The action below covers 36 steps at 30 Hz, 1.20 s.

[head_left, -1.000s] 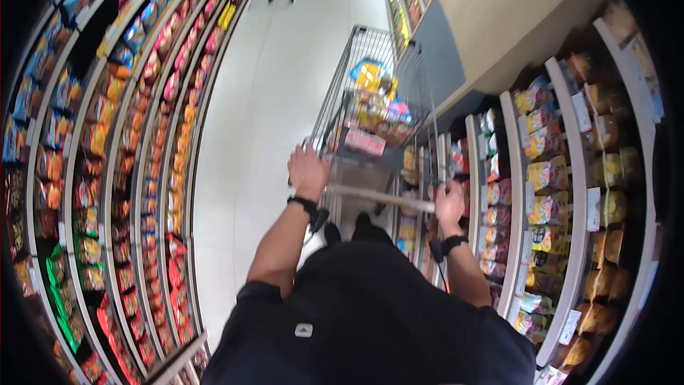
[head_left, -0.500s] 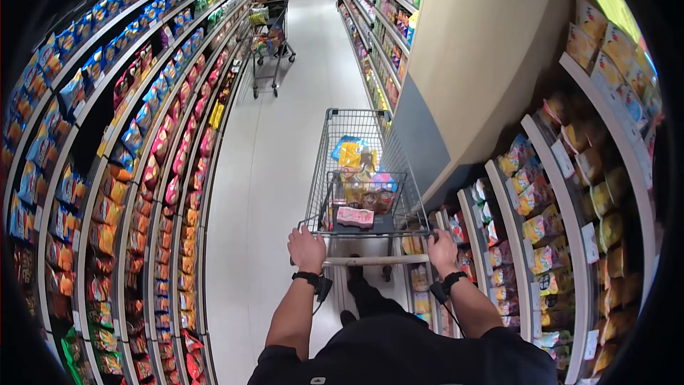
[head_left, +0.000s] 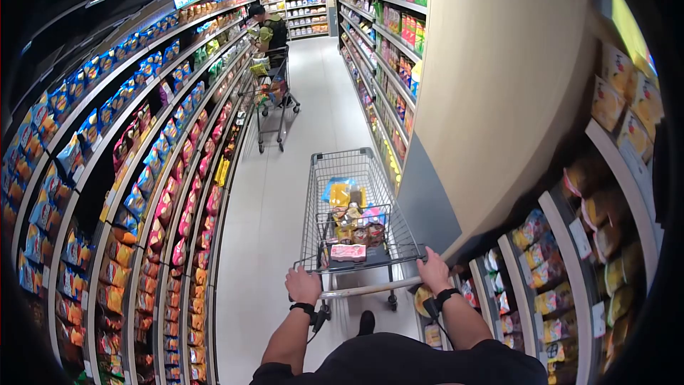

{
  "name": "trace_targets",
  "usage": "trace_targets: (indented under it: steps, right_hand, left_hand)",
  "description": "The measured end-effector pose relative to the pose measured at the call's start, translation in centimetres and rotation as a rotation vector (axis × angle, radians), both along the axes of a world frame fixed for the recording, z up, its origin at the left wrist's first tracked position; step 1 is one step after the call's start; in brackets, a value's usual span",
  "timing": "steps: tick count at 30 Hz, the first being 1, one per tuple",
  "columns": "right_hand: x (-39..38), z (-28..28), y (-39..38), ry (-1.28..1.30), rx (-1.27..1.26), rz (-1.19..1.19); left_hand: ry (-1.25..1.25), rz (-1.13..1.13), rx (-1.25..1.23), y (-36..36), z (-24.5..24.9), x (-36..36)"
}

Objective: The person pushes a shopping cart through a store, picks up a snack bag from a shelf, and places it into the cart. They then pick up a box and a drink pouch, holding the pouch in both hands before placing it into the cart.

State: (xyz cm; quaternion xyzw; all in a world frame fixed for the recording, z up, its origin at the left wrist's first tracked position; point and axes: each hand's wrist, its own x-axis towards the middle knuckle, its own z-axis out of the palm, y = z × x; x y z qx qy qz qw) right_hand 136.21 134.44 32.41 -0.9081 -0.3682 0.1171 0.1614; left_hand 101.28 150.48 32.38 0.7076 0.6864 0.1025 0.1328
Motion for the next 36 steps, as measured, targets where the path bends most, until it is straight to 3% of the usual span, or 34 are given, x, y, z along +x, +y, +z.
trace_targets:
  steps: [11, 15, 19, 28, 31, 36]
  right_hand:
    - [5.0, -1.3, 15.7, 0.236, -0.142, -0.016]
    - [8.4, -6.7, 20.9, 0.242, -0.056, -0.006]
    - [9.7, -6.9, 26.6, 0.389, -0.011, -0.033]
    - [10.6, -2.7, 38.4, 0.245, -0.092, -0.095]
    - [12.5, -5.1, 42.5, 0.214, -0.078, -0.123]
    - [13.5, -3.7, 47.4, 0.184, -0.117, -0.14]
  left_hand:
    - [0.083, 0.031, -0.028, 14.2, 1.4, 2.5]
    - [0.087, 0.038, -0.017, 19.3, 1.3, 4.1]
    - [0.086, 0.019, 0.013, 25.4, 0.7, 4.4]
    - [0.039, -0.017, 0.006, 40.3, 0.9, 8.3]
    - [0.033, -0.03, 0.057, 44.7, -0.3, 9.5]
    - [0.023, -0.078, 0.079, 51.0, -0.6, 11.3]
